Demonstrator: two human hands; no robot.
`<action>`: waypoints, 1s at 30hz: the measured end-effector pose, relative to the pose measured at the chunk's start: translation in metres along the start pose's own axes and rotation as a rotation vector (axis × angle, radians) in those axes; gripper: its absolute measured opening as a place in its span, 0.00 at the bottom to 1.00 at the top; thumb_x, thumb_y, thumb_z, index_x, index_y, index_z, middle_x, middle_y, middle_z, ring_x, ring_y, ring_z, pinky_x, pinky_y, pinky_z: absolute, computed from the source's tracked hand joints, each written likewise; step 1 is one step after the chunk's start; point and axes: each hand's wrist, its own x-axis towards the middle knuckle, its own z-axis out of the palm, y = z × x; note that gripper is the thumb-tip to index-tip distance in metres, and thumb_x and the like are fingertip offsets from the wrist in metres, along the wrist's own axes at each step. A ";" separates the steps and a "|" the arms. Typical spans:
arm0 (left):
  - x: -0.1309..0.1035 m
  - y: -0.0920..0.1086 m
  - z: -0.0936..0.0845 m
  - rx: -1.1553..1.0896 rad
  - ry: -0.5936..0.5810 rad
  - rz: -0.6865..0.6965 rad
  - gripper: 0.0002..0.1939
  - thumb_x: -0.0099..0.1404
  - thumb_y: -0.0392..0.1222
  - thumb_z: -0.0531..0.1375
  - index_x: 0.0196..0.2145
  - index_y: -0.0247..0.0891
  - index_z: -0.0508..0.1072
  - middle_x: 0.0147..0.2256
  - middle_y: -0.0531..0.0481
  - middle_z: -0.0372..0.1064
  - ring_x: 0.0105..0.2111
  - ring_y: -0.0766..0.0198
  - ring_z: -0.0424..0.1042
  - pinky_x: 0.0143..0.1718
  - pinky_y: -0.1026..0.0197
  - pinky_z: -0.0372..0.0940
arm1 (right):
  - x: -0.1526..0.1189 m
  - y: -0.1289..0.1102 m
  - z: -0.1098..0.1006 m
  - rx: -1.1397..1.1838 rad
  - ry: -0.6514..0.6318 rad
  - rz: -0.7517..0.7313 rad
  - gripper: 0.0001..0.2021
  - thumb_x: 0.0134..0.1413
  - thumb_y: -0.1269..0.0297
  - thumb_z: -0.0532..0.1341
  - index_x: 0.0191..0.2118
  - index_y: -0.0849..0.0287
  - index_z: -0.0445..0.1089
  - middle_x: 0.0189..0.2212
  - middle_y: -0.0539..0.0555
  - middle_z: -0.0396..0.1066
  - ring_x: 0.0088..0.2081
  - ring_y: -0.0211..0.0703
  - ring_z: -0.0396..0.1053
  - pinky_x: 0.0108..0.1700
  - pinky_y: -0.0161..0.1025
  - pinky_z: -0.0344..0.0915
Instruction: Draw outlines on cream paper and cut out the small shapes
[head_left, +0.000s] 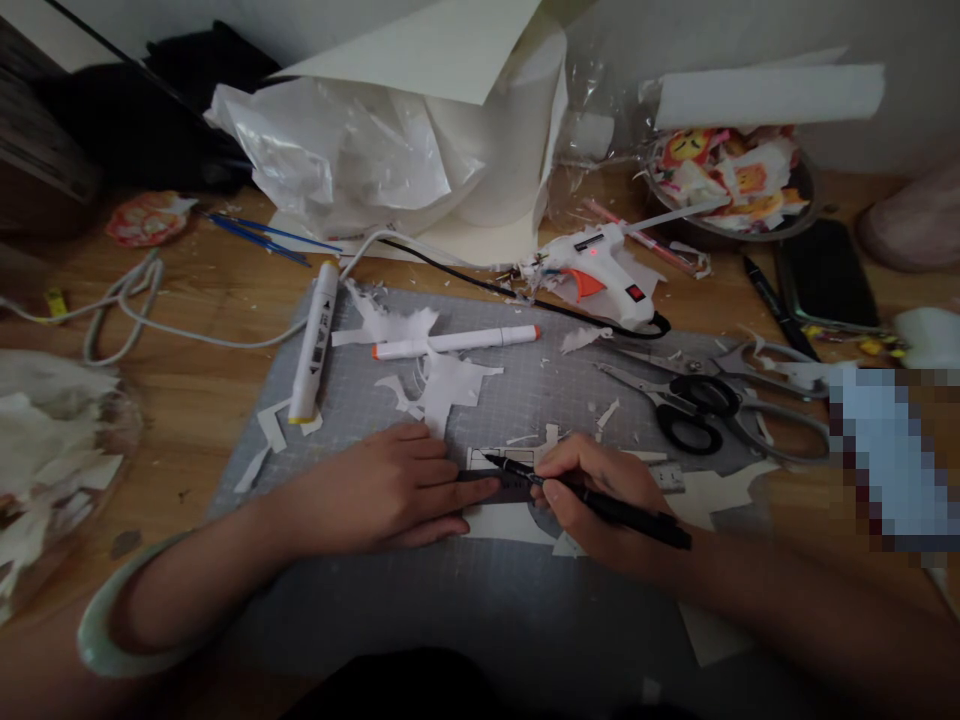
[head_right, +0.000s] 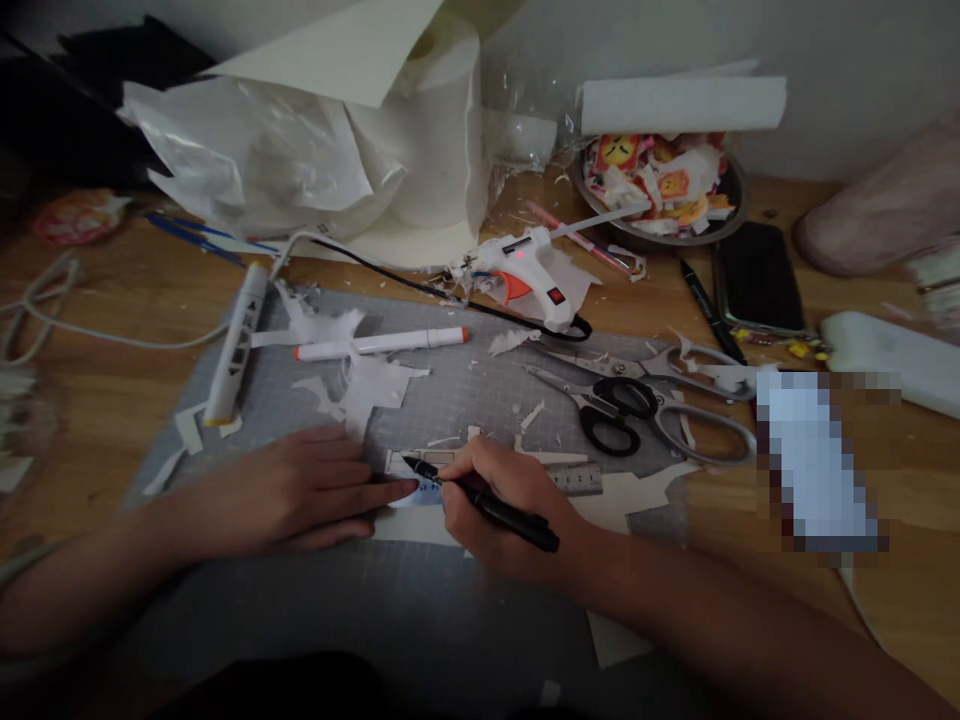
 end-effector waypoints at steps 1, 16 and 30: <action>0.000 0.000 0.000 -0.002 0.002 0.000 0.19 0.74 0.43 0.44 0.52 0.34 0.68 0.27 0.50 0.71 0.28 0.61 0.68 0.33 0.58 0.60 | 0.000 0.000 0.000 0.001 -0.005 0.005 0.02 0.56 0.66 0.56 0.34 0.58 0.65 0.25 0.50 0.71 0.26 0.37 0.70 0.27 0.34 0.63; 0.000 0.000 -0.001 -0.002 -0.010 -0.001 0.19 0.74 0.43 0.44 0.53 0.34 0.68 0.27 0.49 0.71 0.28 0.61 0.69 0.33 0.59 0.61 | -0.001 0.002 0.000 0.024 -0.022 0.023 0.03 0.55 0.65 0.57 0.33 0.57 0.65 0.24 0.49 0.70 0.24 0.36 0.68 0.26 0.33 0.62; -0.001 0.001 0.000 -0.010 -0.013 -0.003 0.18 0.74 0.43 0.46 0.53 0.34 0.68 0.28 0.49 0.71 0.28 0.61 0.68 0.33 0.59 0.60 | -0.001 0.003 -0.001 0.069 -0.021 0.048 0.02 0.55 0.66 0.57 0.32 0.57 0.65 0.25 0.49 0.70 0.26 0.37 0.69 0.26 0.34 0.62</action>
